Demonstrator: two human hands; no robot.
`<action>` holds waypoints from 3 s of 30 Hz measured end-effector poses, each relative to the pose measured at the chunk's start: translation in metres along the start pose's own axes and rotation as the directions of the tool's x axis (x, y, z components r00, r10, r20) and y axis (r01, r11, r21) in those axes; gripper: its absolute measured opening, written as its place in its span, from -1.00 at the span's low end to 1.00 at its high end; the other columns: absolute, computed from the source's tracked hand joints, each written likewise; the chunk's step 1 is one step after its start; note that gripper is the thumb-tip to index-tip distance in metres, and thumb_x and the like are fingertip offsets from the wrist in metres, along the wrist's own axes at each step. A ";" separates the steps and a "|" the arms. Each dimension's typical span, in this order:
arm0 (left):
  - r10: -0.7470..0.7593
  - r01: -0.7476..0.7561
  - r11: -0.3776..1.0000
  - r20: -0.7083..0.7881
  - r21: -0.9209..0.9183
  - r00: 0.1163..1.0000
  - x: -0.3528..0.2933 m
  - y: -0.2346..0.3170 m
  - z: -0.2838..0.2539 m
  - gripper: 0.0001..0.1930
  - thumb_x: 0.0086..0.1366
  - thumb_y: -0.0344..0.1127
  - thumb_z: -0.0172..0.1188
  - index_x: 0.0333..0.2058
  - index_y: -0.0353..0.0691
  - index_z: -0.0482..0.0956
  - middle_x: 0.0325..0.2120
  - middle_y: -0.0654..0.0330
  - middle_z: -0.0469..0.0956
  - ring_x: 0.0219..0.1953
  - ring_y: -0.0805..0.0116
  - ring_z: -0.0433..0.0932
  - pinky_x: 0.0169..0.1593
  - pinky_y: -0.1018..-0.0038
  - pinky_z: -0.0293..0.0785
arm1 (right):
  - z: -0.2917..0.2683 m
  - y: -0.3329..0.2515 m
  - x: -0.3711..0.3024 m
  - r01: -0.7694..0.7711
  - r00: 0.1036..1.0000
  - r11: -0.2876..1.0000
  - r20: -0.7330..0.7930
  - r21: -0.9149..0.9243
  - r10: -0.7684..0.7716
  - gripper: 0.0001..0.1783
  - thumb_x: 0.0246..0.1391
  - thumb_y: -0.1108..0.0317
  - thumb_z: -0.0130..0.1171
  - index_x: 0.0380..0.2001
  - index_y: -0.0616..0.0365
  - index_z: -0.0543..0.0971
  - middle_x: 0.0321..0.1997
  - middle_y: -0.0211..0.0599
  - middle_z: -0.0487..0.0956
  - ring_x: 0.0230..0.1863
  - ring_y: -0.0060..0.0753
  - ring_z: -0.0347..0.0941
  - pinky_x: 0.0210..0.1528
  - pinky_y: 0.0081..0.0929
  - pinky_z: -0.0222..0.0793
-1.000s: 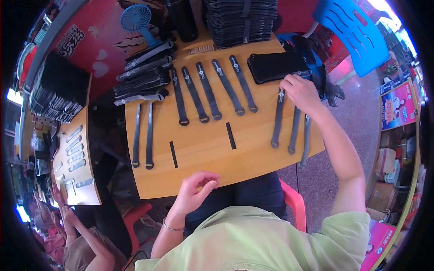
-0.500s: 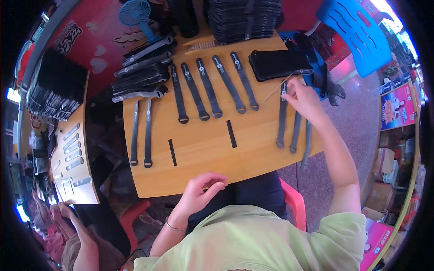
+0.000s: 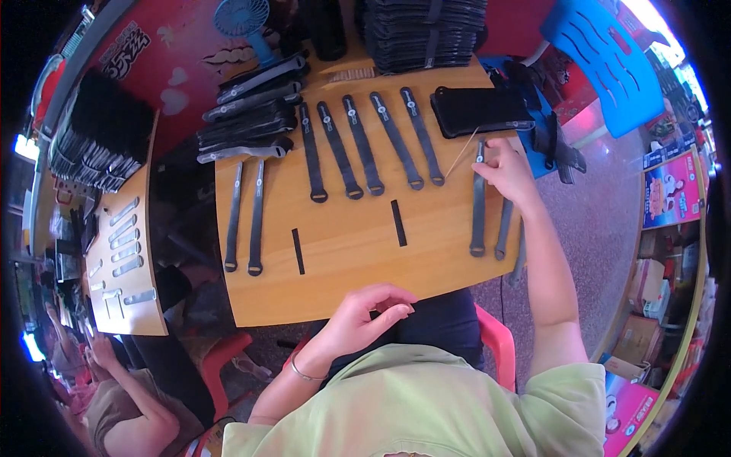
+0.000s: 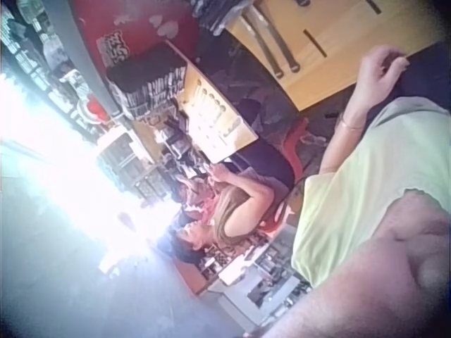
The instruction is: Assemble storage straps by attaching plastic buckle components to textile strips and stacking the finished products.
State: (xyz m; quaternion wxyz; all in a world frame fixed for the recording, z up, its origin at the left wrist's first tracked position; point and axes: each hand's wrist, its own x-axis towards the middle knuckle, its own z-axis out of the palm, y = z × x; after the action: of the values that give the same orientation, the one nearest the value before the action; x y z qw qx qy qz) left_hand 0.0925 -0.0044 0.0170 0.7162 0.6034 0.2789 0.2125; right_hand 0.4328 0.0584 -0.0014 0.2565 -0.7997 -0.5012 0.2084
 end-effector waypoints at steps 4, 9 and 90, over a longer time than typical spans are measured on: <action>-0.010 0.010 1.000 0.010 0.019 1.000 0.005 0.004 -0.001 -0.84 0.29 -0.39 0.13 -0.22 -0.35 0.56 -0.36 0.16 0.59 -0.33 0.47 0.57 -0.26 0.57 0.48 | -0.014 0.002 -0.003 -0.147 0.979 0.914 0.190 0.379 0.079 -0.62 0.02 0.30 0.25 -0.11 0.21 0.45 -0.50 -0.42 0.50 -0.55 -0.64 0.40 -0.51 -0.64 0.30; -0.152 0.149 0.987 0.070 0.052 0.986 0.013 0.004 0.001 -0.63 0.33 -0.37 0.07 0.07 -0.36 0.33 -0.12 0.10 0.49 -0.12 0.37 0.53 -0.08 0.48 0.50 | -0.022 -0.011 -0.030 -0.265 0.955 0.770 0.267 0.581 0.127 -0.72 0.09 0.32 0.16 -0.14 0.19 0.49 -0.55 -0.55 0.42 -0.62 -0.78 0.30 -0.61 -0.80 0.16; 0.361 0.174 0.790 -0.675 0.588 0.644 0.015 -0.033 -0.125 -0.90 0.10 -0.60 0.23 -0.37 -0.39 0.52 -0.50 0.16 0.46 -0.56 0.45 0.48 -0.47 0.59 0.41 | 0.114 -0.086 -0.073 0.119 0.992 0.961 -0.080 0.250 -0.102 -0.67 -0.04 0.37 0.31 -0.31 0.13 0.35 -0.57 -0.35 0.49 -0.59 -0.41 0.44 -0.48 -0.42 0.35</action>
State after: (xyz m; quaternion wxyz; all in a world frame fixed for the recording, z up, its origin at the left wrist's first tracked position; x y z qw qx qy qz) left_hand 0.0208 0.0922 -0.0320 0.2866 0.6672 0.5709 0.3833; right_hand 0.2762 0.0463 -0.0315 0.3845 -0.7375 -0.5056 0.2295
